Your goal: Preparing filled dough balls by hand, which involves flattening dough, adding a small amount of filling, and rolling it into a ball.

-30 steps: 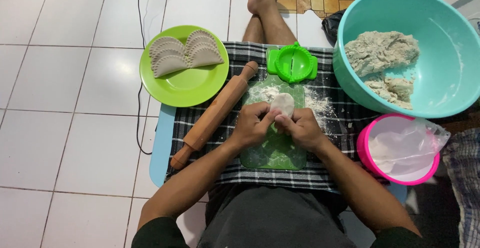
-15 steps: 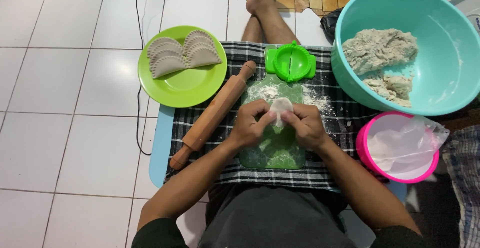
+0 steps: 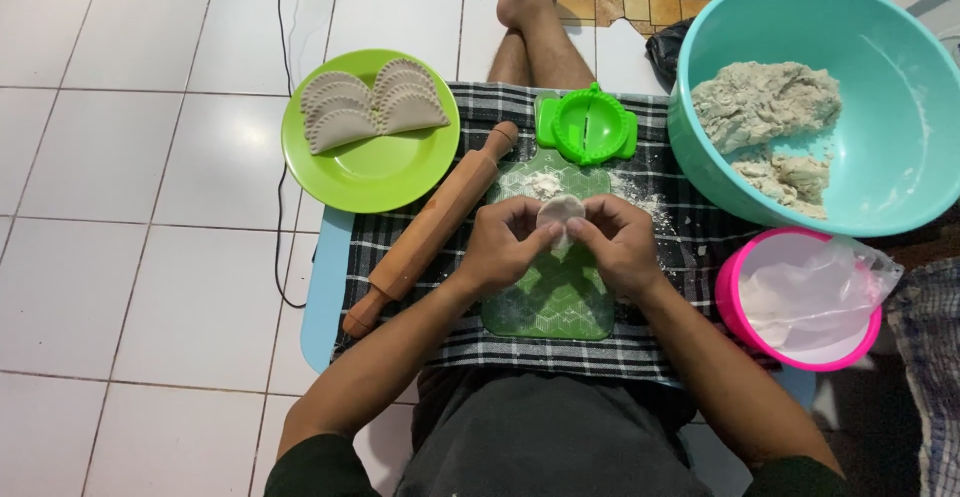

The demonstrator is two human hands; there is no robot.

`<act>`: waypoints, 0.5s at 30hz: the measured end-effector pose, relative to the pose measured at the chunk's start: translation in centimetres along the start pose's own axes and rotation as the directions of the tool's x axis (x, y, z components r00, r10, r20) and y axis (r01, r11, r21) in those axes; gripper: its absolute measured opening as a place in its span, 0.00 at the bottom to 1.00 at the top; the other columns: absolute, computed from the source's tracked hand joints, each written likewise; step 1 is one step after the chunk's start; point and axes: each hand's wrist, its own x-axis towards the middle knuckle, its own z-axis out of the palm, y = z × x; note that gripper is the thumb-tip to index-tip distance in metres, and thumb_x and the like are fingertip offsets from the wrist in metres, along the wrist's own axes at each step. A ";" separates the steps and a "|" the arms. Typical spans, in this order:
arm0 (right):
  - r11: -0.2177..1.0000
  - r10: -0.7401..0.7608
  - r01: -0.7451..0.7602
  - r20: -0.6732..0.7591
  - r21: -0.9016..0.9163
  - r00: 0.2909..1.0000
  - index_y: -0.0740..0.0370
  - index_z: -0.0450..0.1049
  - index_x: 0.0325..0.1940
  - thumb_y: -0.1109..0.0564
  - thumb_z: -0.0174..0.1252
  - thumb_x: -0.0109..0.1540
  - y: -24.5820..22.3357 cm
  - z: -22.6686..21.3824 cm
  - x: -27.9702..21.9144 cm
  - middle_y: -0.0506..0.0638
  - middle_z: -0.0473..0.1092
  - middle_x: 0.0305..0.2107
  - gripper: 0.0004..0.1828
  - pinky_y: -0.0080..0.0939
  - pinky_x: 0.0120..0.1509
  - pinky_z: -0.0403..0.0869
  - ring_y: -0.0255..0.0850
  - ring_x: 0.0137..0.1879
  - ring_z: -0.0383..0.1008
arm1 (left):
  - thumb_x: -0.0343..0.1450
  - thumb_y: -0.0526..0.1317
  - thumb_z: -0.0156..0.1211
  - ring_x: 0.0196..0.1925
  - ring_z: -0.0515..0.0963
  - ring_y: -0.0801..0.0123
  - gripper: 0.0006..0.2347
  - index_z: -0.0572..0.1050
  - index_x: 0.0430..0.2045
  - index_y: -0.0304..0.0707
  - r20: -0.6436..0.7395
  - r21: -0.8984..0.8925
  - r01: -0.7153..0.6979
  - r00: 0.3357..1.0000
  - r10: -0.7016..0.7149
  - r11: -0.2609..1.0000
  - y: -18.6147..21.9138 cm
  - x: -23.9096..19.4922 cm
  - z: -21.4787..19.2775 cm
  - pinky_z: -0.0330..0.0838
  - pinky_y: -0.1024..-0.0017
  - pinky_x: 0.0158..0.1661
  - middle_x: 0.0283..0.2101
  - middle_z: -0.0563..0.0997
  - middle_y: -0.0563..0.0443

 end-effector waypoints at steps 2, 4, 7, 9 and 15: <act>0.999 -0.028 0.028 0.010 0.035 1.000 0.73 0.76 0.48 0.67 0.65 0.63 -0.7 0.3 0.6 0.57 0.77 0.30 0.10 0.40 0.39 0.77 0.36 0.36 0.75 | 0.70 0.33 0.68 0.23 0.82 0.68 0.04 0.81 0.32 0.29 0.008 -0.033 0.012 1.000 -0.012 0.999 -0.6 0.3 -0.2 0.74 0.73 0.25 0.21 0.81 0.40; 0.996 -0.055 0.054 0.016 0.069 0.998 0.73 0.75 0.53 0.67 0.66 0.63 -0.5 0.1 0.9 0.58 0.76 0.33 0.15 0.42 0.40 0.78 0.37 0.37 0.76 | 0.70 0.32 0.68 0.24 0.83 0.67 0.04 0.81 0.33 0.28 0.019 -0.067 0.027 0.999 -0.025 0.997 -0.7 0.3 -0.2 0.75 0.72 0.25 0.22 0.82 0.39; 0.979 -0.202 0.202 0.028 0.014 0.979 0.72 0.80 0.43 0.73 0.64 0.62 0.3 -0.4 0.9 0.63 0.77 0.34 0.06 0.40 0.35 0.77 0.42 0.35 0.81 | 0.68 0.34 0.68 0.28 0.84 0.65 0.08 0.81 0.35 0.24 0.033 -0.271 0.125 0.992 -0.121 0.954 -0.4 0.1 0.0 0.80 0.68 0.30 0.24 0.83 0.39; 0.954 -0.283 0.285 0.036 -0.092 0.958 0.71 0.83 0.39 0.78 0.64 0.57 -0.1 -0.6 0.6 0.66 0.77 0.39 0.10 0.47 0.44 0.79 0.50 0.43 0.82 | 0.72 0.37 0.68 0.32 0.85 0.64 0.11 0.81 0.37 0.22 -0.009 -0.416 0.195 0.976 -0.218 0.888 -0.7 0.3 0.4 0.83 0.63 0.34 0.26 0.84 0.36; 0.996 -0.045 0.043 -0.020 -0.073 0.999 0.67 0.81 0.54 0.53 0.61 0.65 -1.0 0.0 0.3 0.61 0.79 0.41 0.18 0.49 0.53 0.78 0.39 0.49 0.78 | 0.67 0.35 0.74 0.31 0.87 0.63 0.14 0.81 0.43 0.25 -0.047 -0.158 0.064 0.996 -0.072 0.985 -0.9 0.5 -0.2 0.82 0.69 0.34 0.27 0.84 0.36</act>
